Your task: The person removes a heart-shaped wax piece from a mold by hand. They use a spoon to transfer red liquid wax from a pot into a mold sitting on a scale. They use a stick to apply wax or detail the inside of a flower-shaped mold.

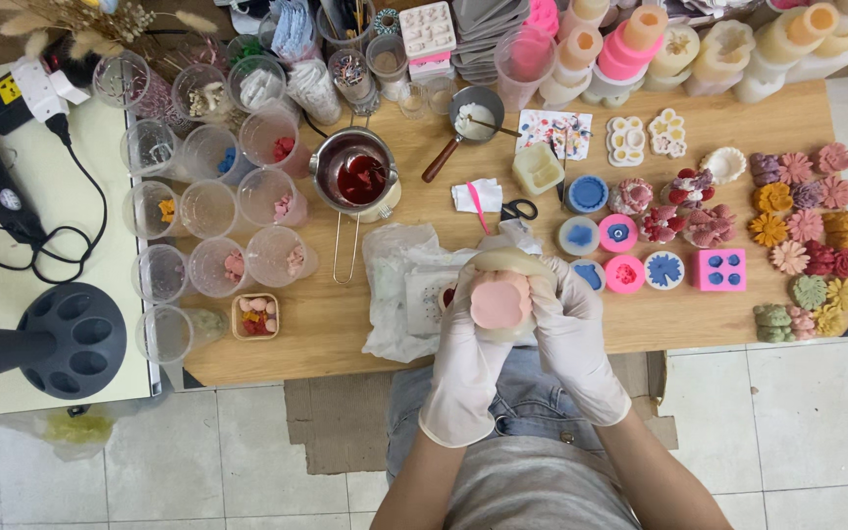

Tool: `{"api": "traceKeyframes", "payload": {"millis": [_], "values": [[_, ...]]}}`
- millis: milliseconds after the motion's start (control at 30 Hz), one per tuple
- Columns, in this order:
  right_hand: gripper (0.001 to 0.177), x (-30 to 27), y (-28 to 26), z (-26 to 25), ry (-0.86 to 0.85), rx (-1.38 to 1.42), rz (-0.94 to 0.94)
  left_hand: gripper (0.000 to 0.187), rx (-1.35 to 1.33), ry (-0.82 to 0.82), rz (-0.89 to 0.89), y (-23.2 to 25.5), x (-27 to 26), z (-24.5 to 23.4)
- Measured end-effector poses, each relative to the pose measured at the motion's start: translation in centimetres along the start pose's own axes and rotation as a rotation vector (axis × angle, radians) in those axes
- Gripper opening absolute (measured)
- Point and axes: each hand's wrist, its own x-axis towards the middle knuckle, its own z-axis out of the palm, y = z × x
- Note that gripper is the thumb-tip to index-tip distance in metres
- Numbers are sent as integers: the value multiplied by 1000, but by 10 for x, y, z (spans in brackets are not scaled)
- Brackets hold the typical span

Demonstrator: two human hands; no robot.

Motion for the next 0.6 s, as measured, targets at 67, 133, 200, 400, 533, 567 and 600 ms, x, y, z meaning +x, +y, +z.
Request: {"api": "traceKeyframes", "payload": {"millis": [67, 133, 200, 400, 533, 567, 600], "values": [[31, 1, -2, 2, 5, -16, 7, 43, 40, 39, 20, -1, 1, 4], [33, 1, -7, 3, 7, 8, 21, 41, 55, 84, 22, 1, 1, 9], [33, 4, -10, 4, -11, 25, 8, 39, 70, 129, 23, 4, 1, 15], [30, 6, -13, 2, -83, 81, -25, 28, 218, 50, 130, 9, -2, 27], [27, 9, -18, 2, -58, -24, -13, 23, 218, 36, 157, 16, -8, 43], [27, 9, -20, 2, -58, -25, -13, 23, 258, 52, 148, 18, -10, 49], [26, 8, -23, 3, -68, -49, -11, 23, 258, 51, 148, 19, -12, 55]]}}
